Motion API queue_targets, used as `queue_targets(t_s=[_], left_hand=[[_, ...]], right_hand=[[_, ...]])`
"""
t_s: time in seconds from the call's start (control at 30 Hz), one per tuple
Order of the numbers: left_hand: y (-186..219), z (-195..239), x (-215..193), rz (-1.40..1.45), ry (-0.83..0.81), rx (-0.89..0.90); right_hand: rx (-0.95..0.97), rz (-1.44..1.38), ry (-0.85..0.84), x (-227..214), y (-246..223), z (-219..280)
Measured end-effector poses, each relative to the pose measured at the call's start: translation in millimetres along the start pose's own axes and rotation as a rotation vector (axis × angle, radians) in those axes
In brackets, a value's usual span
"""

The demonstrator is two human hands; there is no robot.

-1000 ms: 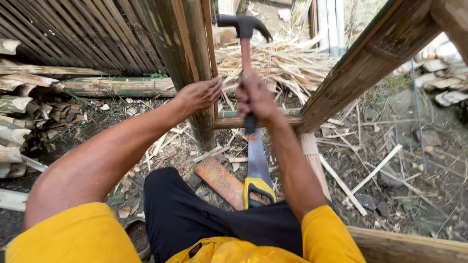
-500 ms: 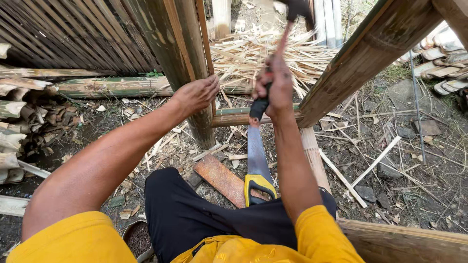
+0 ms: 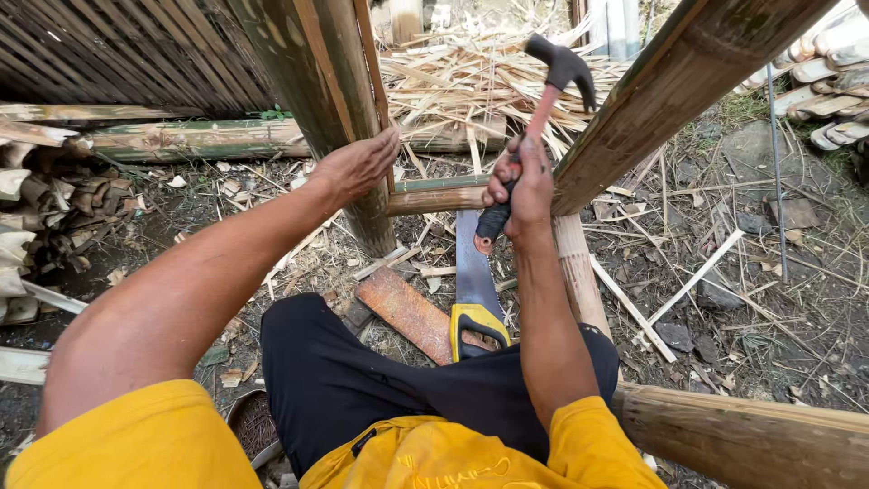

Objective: The person sits on the ground and uses a hammer to drive nails into bamboo strips, securing them to a larger bamboo frame. They also use a hand saw to cut bamboo pieces to size and a knife to trim the material. The person works on a partially constructed bamboo structure in an outdoor setting.

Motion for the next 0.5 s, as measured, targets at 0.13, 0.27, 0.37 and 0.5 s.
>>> queue_targets(t_s=[0.13, 0.27, 0.37, 0.5], left_hand=[[9, -7, 8, 0.005, 0.024, 0.033], [9, -10, 12, 0.038, 0.043, -0.008], [13, -12, 12, 0.074, 0.065, -0.044], [17, -17, 19, 0.077, 0.029, -0.055]], right_hand=[[-0.067, -0.052, 0.212, -15, 24, -28], [0.301, 0.492, -0.319, 22, 62, -16], [0.270, 0.224, -0.081, 0, 47, -17], [0.053, 0.032, -0.016, -10, 45, -30]])
Point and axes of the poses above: each hand's wrist, its own z-axis away from the middle knuckle, its own x-axis out of the palm, y = z × x, the point moved 6 cm from there along -z, towards the middle knuckle, and after that the axes turned 12 degrees about y, right-handed, at the moved point
